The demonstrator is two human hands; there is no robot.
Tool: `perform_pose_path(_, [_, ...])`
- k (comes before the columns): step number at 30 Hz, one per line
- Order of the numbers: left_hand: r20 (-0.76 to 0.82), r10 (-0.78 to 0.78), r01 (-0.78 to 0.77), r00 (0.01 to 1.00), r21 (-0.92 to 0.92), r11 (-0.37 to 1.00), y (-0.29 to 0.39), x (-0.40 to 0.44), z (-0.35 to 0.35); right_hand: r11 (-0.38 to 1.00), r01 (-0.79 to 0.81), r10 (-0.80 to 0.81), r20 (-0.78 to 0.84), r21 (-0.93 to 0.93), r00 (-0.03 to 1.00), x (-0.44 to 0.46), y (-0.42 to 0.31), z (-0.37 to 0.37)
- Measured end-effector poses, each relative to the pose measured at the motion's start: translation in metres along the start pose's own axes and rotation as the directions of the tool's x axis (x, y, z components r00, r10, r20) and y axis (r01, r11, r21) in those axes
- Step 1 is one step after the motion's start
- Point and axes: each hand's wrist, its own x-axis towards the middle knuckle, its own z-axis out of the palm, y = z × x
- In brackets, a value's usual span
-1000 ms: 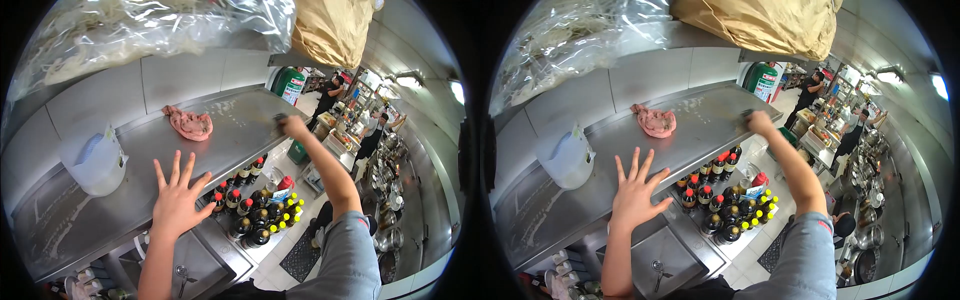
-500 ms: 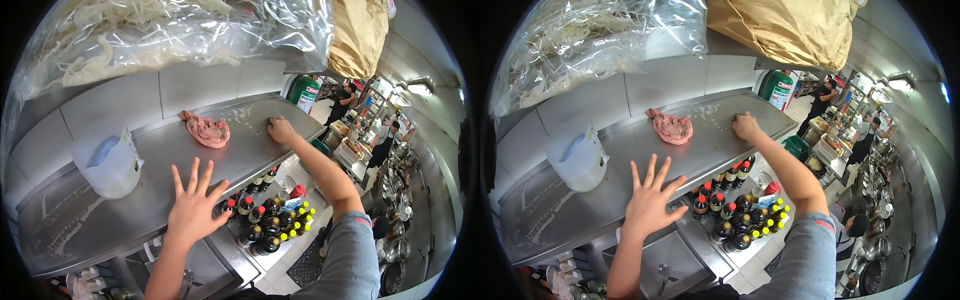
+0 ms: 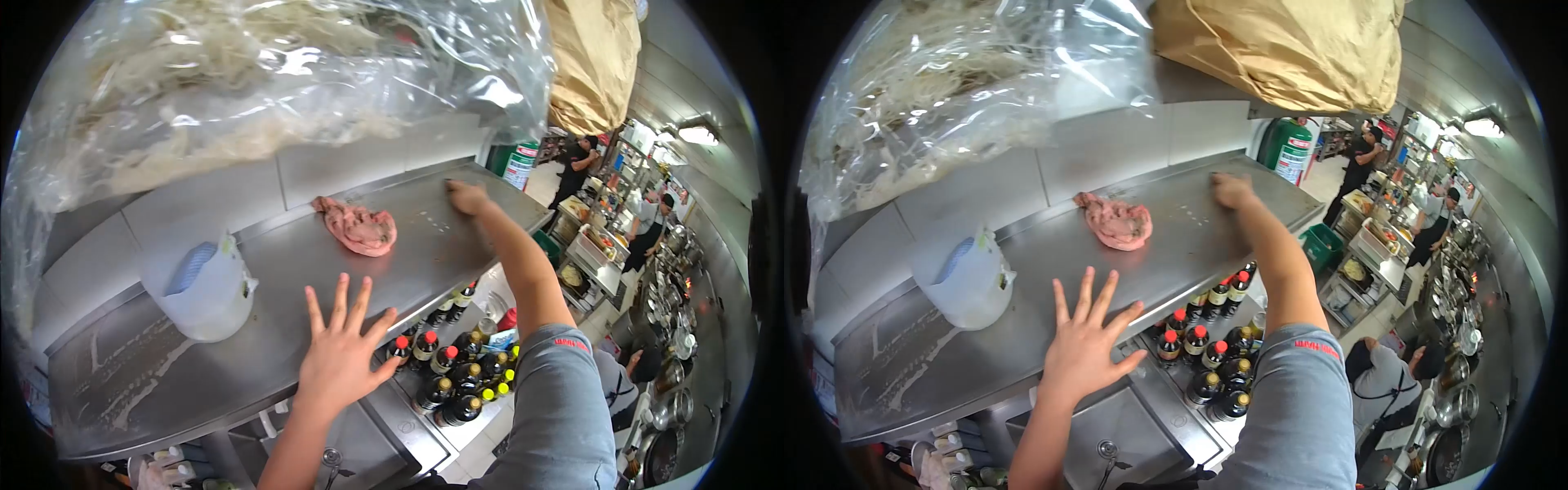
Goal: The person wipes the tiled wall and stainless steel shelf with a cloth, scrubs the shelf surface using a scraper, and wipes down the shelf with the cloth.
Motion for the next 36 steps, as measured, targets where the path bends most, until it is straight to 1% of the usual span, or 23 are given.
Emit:
perform_pose_path(3, [-0.006,0.001,-0.001,1.000,-0.017,1.000,-0.001,0.000,0.001,0.991,-0.102,0.112,0.126,-0.089,0.986,-0.018,-0.033,-0.020])
perform_pose_path(4, [0.006,-0.006,0.006,1.000,-0.007,1.000,0.000,0.000,0.000,0.996,0.084,-0.079,0.115,-0.036,0.990,-0.036,-0.056,-0.027])
perform_pose_path(5, [0.007,-0.006,0.006,1.000,-0.006,1.000,0.001,0.000,-0.001,0.964,0.264,-0.265,0.092,0.014,0.960,-0.059,-0.082,-0.031])
perform_pose_path(7, [0.005,-0.008,0.008,1.000,0.004,1.000,0.002,0.000,-0.002,0.890,0.409,-0.426,0.050,0.201,0.903,-0.112,-0.111,-0.045])
perform_pose_path(8, [-0.002,-0.014,0.014,1.000,-0.003,1.000,0.003,0.000,-0.002,0.936,0.336,-0.347,0.109,0.107,0.932,-0.121,-0.103,-0.067])
perform_pose_path(10, [-0.016,-0.009,0.009,1.000,-0.003,1.000,0.004,0.000,-0.001,0.997,0.070,-0.059,0.209,-0.044,0.976,-0.089,-0.013,-0.050])
perform_pose_path(11, [-0.025,-0.011,0.011,1.000,0.000,1.000,0.004,-0.001,-0.002,0.983,-0.160,0.138,0.218,0.085,0.966,-0.084,0.021,-0.059])
perform_pose_path(12, [0.005,-0.006,0.006,1.000,-0.012,1.000,0.004,-0.001,-0.004,0.956,-0.293,0.290,0.159,-0.005,0.944,-0.076,0.049,-0.048])
perform_pose_path(13, [0.006,-0.011,0.011,1.000,-0.002,1.000,0.003,-0.001,-0.006,0.982,-0.190,0.188,0.152,0.000,0.970,-0.076,0.035,-0.048])
perform_pose_path(15, [0.015,-0.013,0.013,1.000,-0.001,1.000,0.005,0.000,-0.006,1.000,0.005,-0.005,0.151,0.001,0.988,-0.087,-0.021,-0.047])
perform_pose_path(17, [-0.009,-0.019,0.019,1.000,-0.024,1.000,0.006,0.001,-0.003,0.944,0.290,-0.299,0.038,0.160,0.953,-0.120,-0.084,-0.050])
perform_pose_path(20, [-0.011,-0.027,0.027,1.000,-0.028,0.999,0.006,-0.002,-0.002,0.976,0.203,-0.212,0.128,0.081,0.969,-0.104,-0.043,-0.061])
perform_pose_path(21, [-0.025,-0.032,0.032,0.999,-0.024,0.999,0.006,-0.001,-0.003,0.998,0.059,-0.050,0.228,-0.030,0.972,-0.091,-0.014,-0.069])
perform_pose_path(22, [-0.023,-0.033,0.032,0.999,-0.023,0.999,0.005,-0.002,-0.003,0.986,-0.073,0.117,0.306,-0.151,0.945,-0.082,0.017,-0.066])
perform_pose_path(23, [-0.026,-0.033,0.033,0.999,-0.022,0.999,0.005,-0.001,-0.002,0.970,-0.240,0.241,0.115,-0.029,0.964,-0.071,0.047,-0.038])
perform_pose_path(25, [-0.016,-0.027,0.027,0.999,-0.027,0.999,0.005,-0.002,-0.003,0.979,0.008,0.028,0.173,-0.202,0.985,-0.070,0.010,-0.036])
perform_pose_path(27, [-0.026,-0.033,0.032,0.999,-0.041,0.999,0.005,-0.001,-0.003,0.975,0.222,-0.221,0.027,-0.003,0.975,-0.100,-0.054,-0.044])
perform_pose_path(30, [-0.036,-0.036,0.035,0.999,-0.034,0.999,0.006,-0.003,-0.003,0.986,0.139,-0.146,0.068,0.090,0.987,-0.095,-0.023,-0.051])
perform_pose_path(31, [-0.045,-0.031,0.029,0.998,-0.045,0.999,0.006,-0.001,-0.002,0.997,-0.012,0.007,0.077,0.070,0.997,-0.083,0.006,-0.043])
perform_pose_path(33, [-0.047,-0.028,0.025,0.999,-0.061,0.998,0.004,-0.004,-0.003,0.949,-0.316,0.312,0.090,0.028,0.946,-0.060,0.064,-0.028])
perform_pose_path(34, [-0.048,-0.032,0.030,0.998,-0.054,0.998,0.002,-0.006,-0.004,0.971,-0.200,0.215,0.118,-0.128,0.969,-0.059,0.044,-0.032])
perform_pose_path(35, [-0.049,-0.029,0.026,0.998,-0.053,0.998,0.002,-0.006,-0.004,0.957,-0.082,0.130,0.160,-0.279,0.978,-0.064,0.018,-0.039])
perform_pose_path(36, [-0.054,-0.021,0.018,0.998,-0.057,0.998,0.004,-0.004,-0.003,0.987,-0.011,0.030,0.118,-0.159,0.993,-0.073,-0.007,-0.043])
